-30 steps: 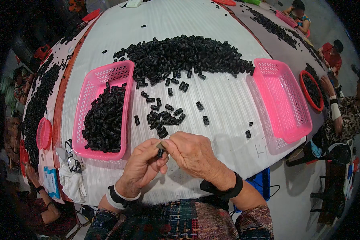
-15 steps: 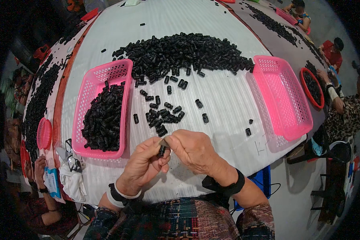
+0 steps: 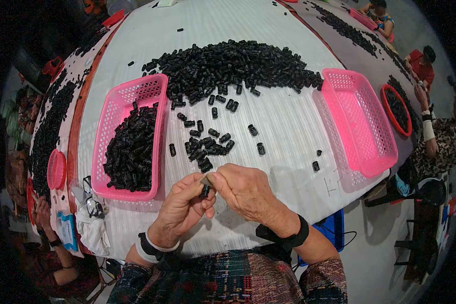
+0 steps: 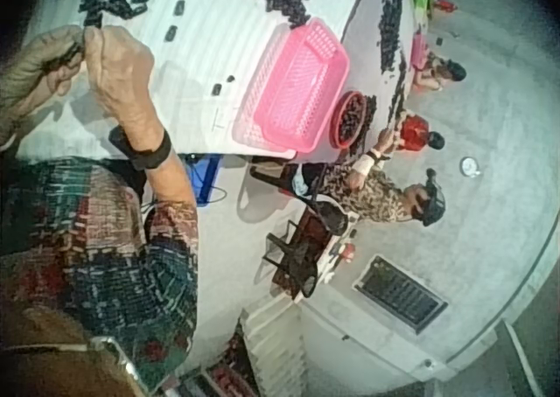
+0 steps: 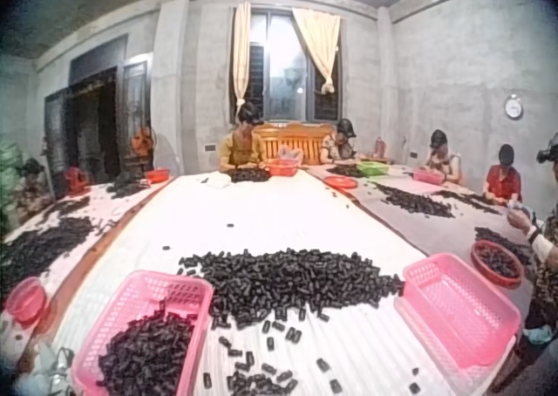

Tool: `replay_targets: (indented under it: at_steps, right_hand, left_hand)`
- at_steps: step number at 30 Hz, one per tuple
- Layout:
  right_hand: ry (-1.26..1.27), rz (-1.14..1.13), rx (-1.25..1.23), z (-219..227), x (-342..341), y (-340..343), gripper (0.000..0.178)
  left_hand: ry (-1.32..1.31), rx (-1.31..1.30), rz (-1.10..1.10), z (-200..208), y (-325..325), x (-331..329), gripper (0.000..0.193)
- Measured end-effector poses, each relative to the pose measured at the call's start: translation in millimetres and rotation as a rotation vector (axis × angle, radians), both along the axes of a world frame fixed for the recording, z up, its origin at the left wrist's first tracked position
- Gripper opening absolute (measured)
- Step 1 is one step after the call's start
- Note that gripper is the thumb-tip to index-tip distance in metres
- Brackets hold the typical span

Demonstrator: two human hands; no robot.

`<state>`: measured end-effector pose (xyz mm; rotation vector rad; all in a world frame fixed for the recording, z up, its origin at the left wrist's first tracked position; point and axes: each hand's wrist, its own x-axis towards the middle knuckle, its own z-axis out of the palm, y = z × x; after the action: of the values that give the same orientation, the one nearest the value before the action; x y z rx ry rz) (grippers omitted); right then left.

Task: Manually assembling small black plastic or rubber components for shoes at a manufacturing table.

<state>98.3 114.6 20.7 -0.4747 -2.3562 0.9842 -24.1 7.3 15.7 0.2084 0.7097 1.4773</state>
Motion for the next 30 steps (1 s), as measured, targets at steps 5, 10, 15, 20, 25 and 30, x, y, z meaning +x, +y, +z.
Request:
replay_targets:
  at_steps: [5,10,15,20,25,30]
  right_hand:
    - [-0.035,0.014,0.054,-2,2,1,0.026]
    - [-0.061,-0.002,0.100,-5,3,1,0.025]
    - [-0.085,0.016,0.043,-9,6,3,0.026]
    - [0.014,0.055,-0.145,-1,4,3,0.018]
    - [0.079,0.036,-0.287,14,11,3,0.013]
    - [0.135,0.120,-0.171,18,10,-2,0.025]
  left_hand:
    - [-0.001,-0.023,-0.004,-4,0,0,0.015]
    - [-0.005,-0.059,-0.008,-8,0,0,0.014]
    - [-0.008,-0.080,-0.025,-13,2,1,0.015]
    - [-0.020,-0.064,-0.012,-2,2,1,0.017]
    - [0.014,-0.064,-0.009,4,2,-1,0.017]
    - [0.008,-0.050,0.019,2,0,1,0.014]
